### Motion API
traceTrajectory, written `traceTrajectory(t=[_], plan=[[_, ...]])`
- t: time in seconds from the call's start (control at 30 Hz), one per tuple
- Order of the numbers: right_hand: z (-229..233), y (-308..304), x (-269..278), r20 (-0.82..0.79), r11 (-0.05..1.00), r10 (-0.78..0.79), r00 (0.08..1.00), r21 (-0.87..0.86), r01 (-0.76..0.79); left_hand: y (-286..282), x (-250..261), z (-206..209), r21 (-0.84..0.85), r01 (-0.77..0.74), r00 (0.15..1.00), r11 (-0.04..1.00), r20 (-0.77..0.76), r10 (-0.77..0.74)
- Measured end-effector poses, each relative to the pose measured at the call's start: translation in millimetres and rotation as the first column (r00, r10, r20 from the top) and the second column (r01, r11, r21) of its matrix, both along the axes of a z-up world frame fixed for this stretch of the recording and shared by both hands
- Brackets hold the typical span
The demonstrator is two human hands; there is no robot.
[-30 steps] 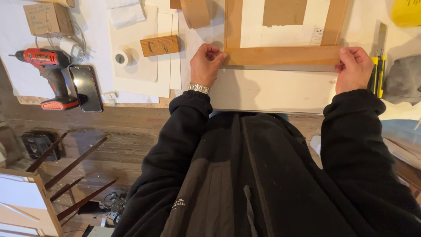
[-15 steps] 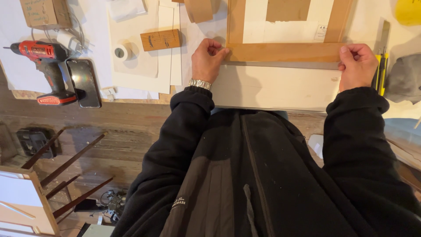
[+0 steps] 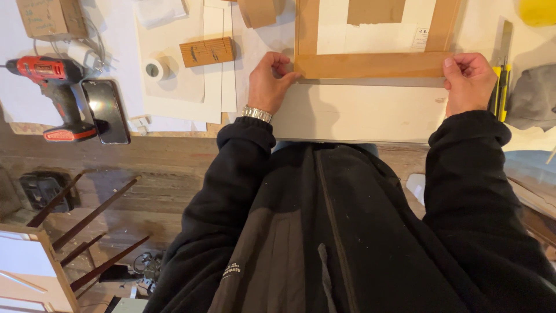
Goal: Applying adhesive tape, cleaning the frame with a cloth, and preparing glue for a piece of framed art.
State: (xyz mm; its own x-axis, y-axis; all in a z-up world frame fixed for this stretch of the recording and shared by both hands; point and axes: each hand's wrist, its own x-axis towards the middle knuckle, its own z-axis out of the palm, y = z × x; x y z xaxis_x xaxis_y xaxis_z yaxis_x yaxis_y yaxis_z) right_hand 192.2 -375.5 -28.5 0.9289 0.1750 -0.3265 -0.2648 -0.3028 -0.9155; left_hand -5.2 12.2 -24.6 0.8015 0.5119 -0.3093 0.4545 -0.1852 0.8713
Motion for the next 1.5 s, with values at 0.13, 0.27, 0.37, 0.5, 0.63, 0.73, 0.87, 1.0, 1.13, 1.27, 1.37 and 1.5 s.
traceTrajectory(t=[0.13,0.27,0.37,0.5,0.63,0.73,0.87,1.0,1.13,1.27,1.37,1.5], plan=[[-4,-4,-1,0.016,1.000,0.021,1.000,-0.014,-0.020,1,0,1,0.007,0.004,0.999,1.000,-0.034,-0.004],[-4,-5,-2,0.025,0.999,0.031,0.999,-0.012,-0.031,2,0,-2,0.004,0.015,1.000,1.000,-0.027,-0.014],[-2,-3,-3,0.036,0.998,0.040,0.999,-0.044,-0.038,3,1,1,0.005,0.020,0.999,1.000,-0.026,-0.019],[-1,-5,-3,0.069,0.993,0.085,0.994,-0.093,-0.078,2,2,2,-0.009,0.028,0.997,1.000,-0.072,-0.028],[-4,-5,-3,0.062,0.995,0.068,0.996,-0.073,-0.063,2,2,-1,-0.014,0.031,0.999,0.999,-0.040,-0.031],[-2,-4,-3,0.042,0.995,0.059,0.997,-0.081,-0.055,2,0,-1,0.008,0.036,0.999,0.999,-0.037,-0.036],[-4,-5,-3,0.058,0.991,0.082,0.995,-0.106,-0.076,2,0,2,0.004,0.032,0.999,0.999,-0.025,-0.032],[-8,-8,-3,0.067,0.991,0.090,0.994,-0.102,-0.083,2,1,4,-0.001,0.034,0.999,0.999,-0.041,-0.034],[-4,-5,-4,0.062,0.990,0.086,0.994,-0.118,-0.078,0,1,6,0.030,0.036,0.999,0.999,-0.035,-0.035],[-2,-3,-5,0.054,0.992,0.077,0.996,-0.105,-0.071,-17,-5,35,0.209,0.092,0.985,0.974,-0.160,-0.059],[-2,-4,-6,0.056,0.992,0.068,0.996,-0.112,-0.062,-37,-13,43,0.554,0.270,0.962,0.787,-0.126,-0.242],[7,2,-8,0.066,0.990,0.080,0.995,-0.126,-0.072,-63,-38,23,0.661,0.426,0.873,0.618,-0.121,-0.473]])
